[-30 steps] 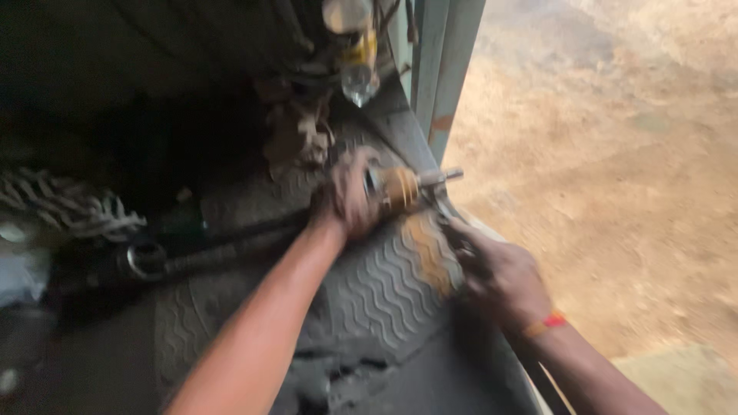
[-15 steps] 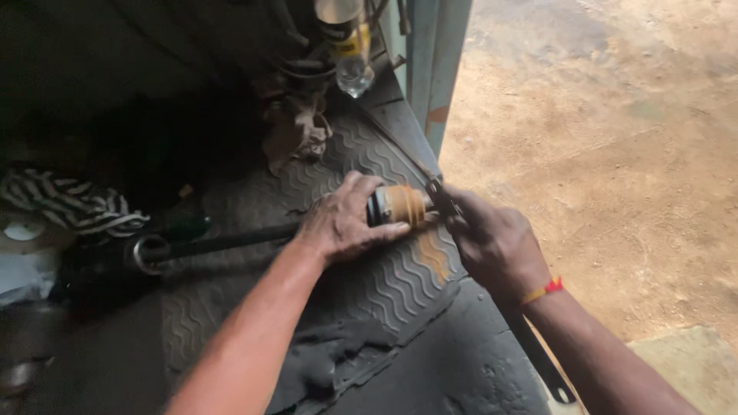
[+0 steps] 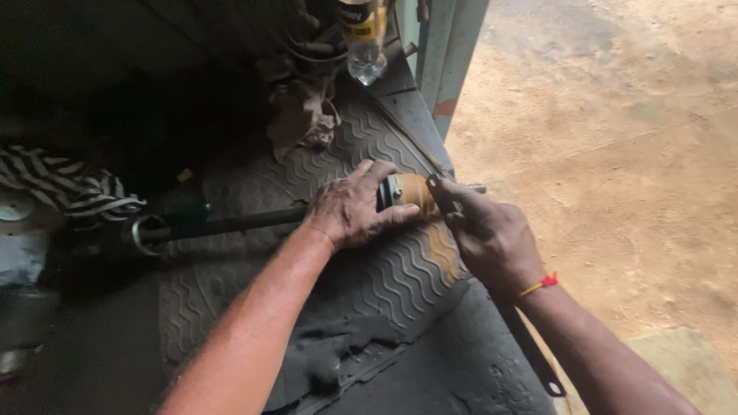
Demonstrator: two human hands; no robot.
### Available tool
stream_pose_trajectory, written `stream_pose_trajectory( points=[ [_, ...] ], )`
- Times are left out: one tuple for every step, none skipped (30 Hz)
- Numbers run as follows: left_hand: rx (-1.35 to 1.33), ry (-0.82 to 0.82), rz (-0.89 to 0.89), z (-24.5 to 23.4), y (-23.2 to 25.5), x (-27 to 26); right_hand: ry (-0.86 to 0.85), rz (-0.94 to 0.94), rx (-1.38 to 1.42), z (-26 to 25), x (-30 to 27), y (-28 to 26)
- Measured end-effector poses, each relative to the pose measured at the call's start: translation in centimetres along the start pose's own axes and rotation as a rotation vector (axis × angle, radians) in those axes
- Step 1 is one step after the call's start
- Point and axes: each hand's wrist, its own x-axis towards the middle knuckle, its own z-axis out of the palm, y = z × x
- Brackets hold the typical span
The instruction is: The person uses a flat metal bar to scrape and clean the surface of a cylindrical mechanical component attached to a long shaft. They repeatedly rotate the component and scrape different sections, then wipe the area with a cloth. The task appears to be cleaning or removing residue from the part.
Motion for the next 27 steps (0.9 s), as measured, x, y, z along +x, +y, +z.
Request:
stream_pose_trajectory(
  points=[
    [0.014, -0.012, -0.004, -0.2, -0.1, 0.0, -0.072, 0.144, -0.072, -0.1, 0.6, -0.1],
    [0.016, -0.009, -0.003, -0.4, -0.2, 0.0, -0.144, 0.288, -0.144, -0.1, 1.3, -0.2],
    [0.011, -0.011, -0.001, -0.4, -0.1, 0.0, -0.118, 0.241, -0.102, -0.1, 2.1, 0.0],
    [0.005, -0.012, 0.001, -0.3, 0.0, 0.0, -0.091, 0.195, -0.06, 0.1, 3.1, 0.3],
    [0.01, -0.018, 0.0, -0.4, 0.0, 0.1, -0.062, 0.142, -0.014, 0.3, 3.9, 0.5],
    [0.014, -0.024, -0.002, -0.5, 0.1, 0.1, -0.052, 0.084, 0.023, 0.7, 4.3, 0.6],
    [0.016, -0.031, -0.002, -0.6, 0.1, 0.3, -0.042, 0.026, 0.057, 1.2, 4.7, 0.7],
    [0.013, -0.028, 0.004, -0.6, 0.1, 0.2, -0.033, -0.031, 0.09, 1.6, 4.9, 0.9],
    [0.008, -0.026, 0.009, -0.6, 0.0, 0.0, 0.027, -0.109, 0.025, 1.6, 4.4, 1.1],
    [0.002, -0.024, 0.014, -0.5, -0.2, -0.1, 0.086, -0.188, -0.039, 1.7, 3.4, 1.2],
    [-0.023, -0.007, 0.033, -0.2, -0.3, -0.3, 0.138, -0.26, -0.105, 1.6, 1.9, 1.1],
    [-0.048, 0.011, 0.053, 0.1, -0.4, -0.5, 0.126, -0.265, -0.141, 1.4, 0.3, 0.8],
    [-0.06, 0.045, 0.077, -0.2, -0.6, -0.2, 0.128, -0.285, -0.175, 1.3, -0.6, 0.5],
    [-0.032, 0.048, 0.065, -0.3, -0.7, 0.0, 0.13, -0.306, -0.209, 1.3, -0.8, 0.3],
    [-0.003, 0.038, 0.049, -0.2, -0.5, 0.0, 0.11, -0.204, -0.143, 1.6, -0.4, 0.3],
    [0.025, 0.029, 0.032, -0.1, -0.4, -0.1, 0.089, -0.103, -0.076, 2.1, 0.6, 0.6],
    [0.011, 0.033, 0.048, 0.0, -0.4, 0.0, 0.068, 0.008, -0.024, 2.2, 1.3, 1.0],
    [-0.005, 0.036, 0.064, -0.1, -0.5, 0.0, 0.137, -0.053, 0.027, 2.8, 2.1, 1.3],
    [-0.016, 0.047, 0.073, -0.2, -0.5, -0.1, 0.202, -0.124, 0.083, 3.7, 3.2, 1.4],
    [-0.015, 0.032, 0.058, 0.0, -0.3, 0.1, 0.266, -0.196, 0.14, 4.1, 3.6, 1.4],
    [-0.004, 0.02, 0.036, -0.2, -0.3, 0.3, 0.246, -0.156, 0.097, 4.2, 3.2, 1.2],
    [0.006, 0.008, 0.015, -0.5, -0.5, 0.5, 0.226, -0.116, 0.055, 4.2, 2.1, 0.8],
    [-0.005, 0.031, 0.03, -0.5, -0.6, 0.9, 0.199, -0.075, 0.003, 3.9, 1.1, 0.4],
    [-0.017, 0.054, 0.045, -0.6, -0.7, 1.3, 0.19, -0.025, 0.017, 3.9, 0.1, -0.1],
    [-0.03, 0.07, 0.06, -0.5, -0.9, 1.5, 0.18, 0.032, 0.033, 3.8, -1.3, -0.7],
    [-0.042, 0.065, 0.051, -0.4, -1.0, 1.6, 0.17, 0.089, 0.048, 3.6, -2.0, -1.1],
    [-0.051, 0.059, 0.045, -0.5, -1.1, 1.8, 0.201, 0.004, 0.044, 3.7, -1.7, -1.1]
  ],
)
